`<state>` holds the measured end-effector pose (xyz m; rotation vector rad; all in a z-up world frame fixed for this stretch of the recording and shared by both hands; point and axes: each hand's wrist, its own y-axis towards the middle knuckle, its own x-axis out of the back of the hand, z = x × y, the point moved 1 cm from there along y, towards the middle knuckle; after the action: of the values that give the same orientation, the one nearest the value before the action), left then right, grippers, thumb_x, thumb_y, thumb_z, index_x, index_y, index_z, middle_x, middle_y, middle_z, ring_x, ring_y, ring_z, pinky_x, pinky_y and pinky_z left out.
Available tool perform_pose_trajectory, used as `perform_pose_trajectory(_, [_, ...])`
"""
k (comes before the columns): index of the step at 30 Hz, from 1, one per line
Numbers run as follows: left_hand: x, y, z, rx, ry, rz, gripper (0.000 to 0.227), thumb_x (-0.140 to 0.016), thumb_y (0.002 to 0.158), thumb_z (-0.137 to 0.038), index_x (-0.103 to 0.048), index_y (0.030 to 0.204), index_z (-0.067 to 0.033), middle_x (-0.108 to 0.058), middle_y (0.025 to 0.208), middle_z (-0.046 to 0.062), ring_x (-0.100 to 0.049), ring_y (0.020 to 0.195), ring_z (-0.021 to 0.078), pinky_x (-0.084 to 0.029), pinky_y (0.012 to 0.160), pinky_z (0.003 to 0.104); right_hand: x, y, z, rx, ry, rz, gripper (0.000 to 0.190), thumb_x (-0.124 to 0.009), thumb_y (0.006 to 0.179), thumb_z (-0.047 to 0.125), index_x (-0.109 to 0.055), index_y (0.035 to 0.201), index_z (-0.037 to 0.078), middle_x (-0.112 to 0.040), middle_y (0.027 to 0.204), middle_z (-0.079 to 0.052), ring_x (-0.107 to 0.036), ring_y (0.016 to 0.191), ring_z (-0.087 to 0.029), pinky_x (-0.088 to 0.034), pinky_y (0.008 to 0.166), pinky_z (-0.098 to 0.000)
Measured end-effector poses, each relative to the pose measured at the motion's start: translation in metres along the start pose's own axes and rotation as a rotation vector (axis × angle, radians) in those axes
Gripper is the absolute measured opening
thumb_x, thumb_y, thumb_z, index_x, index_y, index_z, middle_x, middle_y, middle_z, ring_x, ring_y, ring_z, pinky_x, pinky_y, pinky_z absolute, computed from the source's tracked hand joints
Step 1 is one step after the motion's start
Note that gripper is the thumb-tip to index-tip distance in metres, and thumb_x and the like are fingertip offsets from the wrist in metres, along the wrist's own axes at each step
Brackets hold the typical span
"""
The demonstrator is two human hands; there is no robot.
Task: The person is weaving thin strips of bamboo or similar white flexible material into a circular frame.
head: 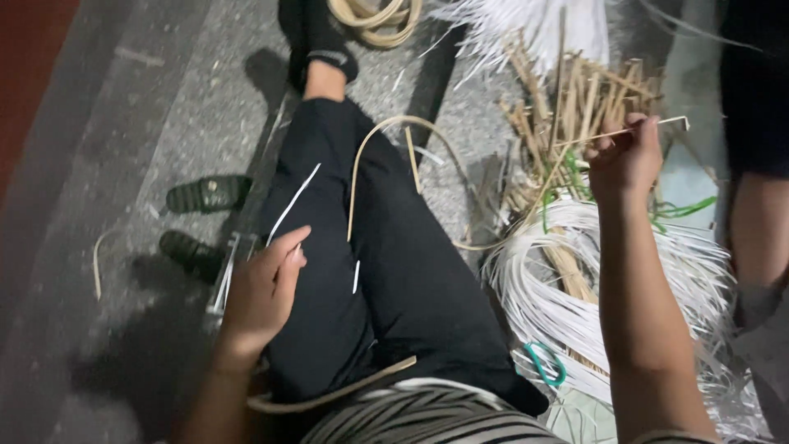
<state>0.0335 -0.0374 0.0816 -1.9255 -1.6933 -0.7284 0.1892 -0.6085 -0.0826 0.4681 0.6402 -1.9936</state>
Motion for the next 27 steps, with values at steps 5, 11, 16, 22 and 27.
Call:
perform_pose_trajectory(5, [0.011, -0.002, -0.01, 0.077, -0.06, 0.037, 0.032, -0.052, 0.103, -0.019, -0.069, 0.126, -0.0061, -0.076, 0.087, 0.012, -0.072, 0.073, 0.0191, -0.055, 0.067, 0.032, -0.019, -0.033, -0.02, -0.008, -0.08, 0.179, 0.035, -0.046, 0.12, 0.044, -0.059, 0.116, 0.012, -0.065, 0.09, -0.008, -0.057, 0.071, -0.019, -0.048, 0.069, -0.0375])
perform_pose_trajectory(11, [0.009, -0.002, -0.015, 0.113, -0.102, 0.069, 0.032, -0.052, 0.102, -0.019, -0.069, 0.126, -0.0042, -0.075, 0.092, 0.011, -0.072, 0.078, 0.0178, -0.054, 0.068, 0.03, -0.048, -0.084, -0.001, 0.373, -1.083, 0.218, 0.042, -0.044, 0.121, 0.047, -0.06, 0.122, 0.009, -0.06, 0.086, -0.004, -0.056, 0.072, -0.013, -0.045, 0.065, -0.0311])
perform_pose_trajectory(16, [0.006, -0.003, -0.029, 0.081, -0.132, 0.108, 0.031, -0.054, 0.105, -0.017, -0.068, 0.129, -0.0036, -0.073, 0.093, 0.011, -0.07, 0.079, 0.0192, -0.052, 0.069, 0.03, -0.104, -0.215, -0.014, -0.234, -0.518, 0.523, 0.042, -0.049, 0.113, 0.047, -0.057, 0.115, 0.006, -0.06, 0.085, -0.008, -0.059, 0.073, -0.017, -0.05, 0.065, -0.0332])
perform_pose_trajectory(22, [-0.009, -0.008, -0.041, -0.013, -0.18, 0.098, 0.026, -0.059, 0.104, -0.011, -0.069, 0.127, -0.0044, -0.068, 0.085, 0.011, -0.065, 0.068, 0.0194, -0.05, 0.063, 0.031, -0.136, -0.297, -0.04, -0.544, -0.556, 0.851, 0.04, -0.045, 0.108, 0.045, -0.053, 0.11, 0.006, -0.066, 0.088, -0.009, -0.07, 0.075, -0.02, -0.051, 0.062, -0.0277])
perform_pose_trajectory(27, [-0.012, -0.01, -0.044, -0.091, -0.199, 0.069, 0.023, -0.06, 0.105, -0.009, -0.069, 0.126, -0.004, -0.069, 0.089, 0.009, -0.066, 0.071, 0.0168, -0.053, 0.066, 0.031, -0.147, -0.314, -0.05, -0.582, -0.619, 1.015, 0.041, -0.039, 0.112, 0.041, -0.057, 0.108, 0.005, -0.067, 0.092, -0.007, -0.069, 0.079, -0.016, -0.051, 0.066, -0.0262])
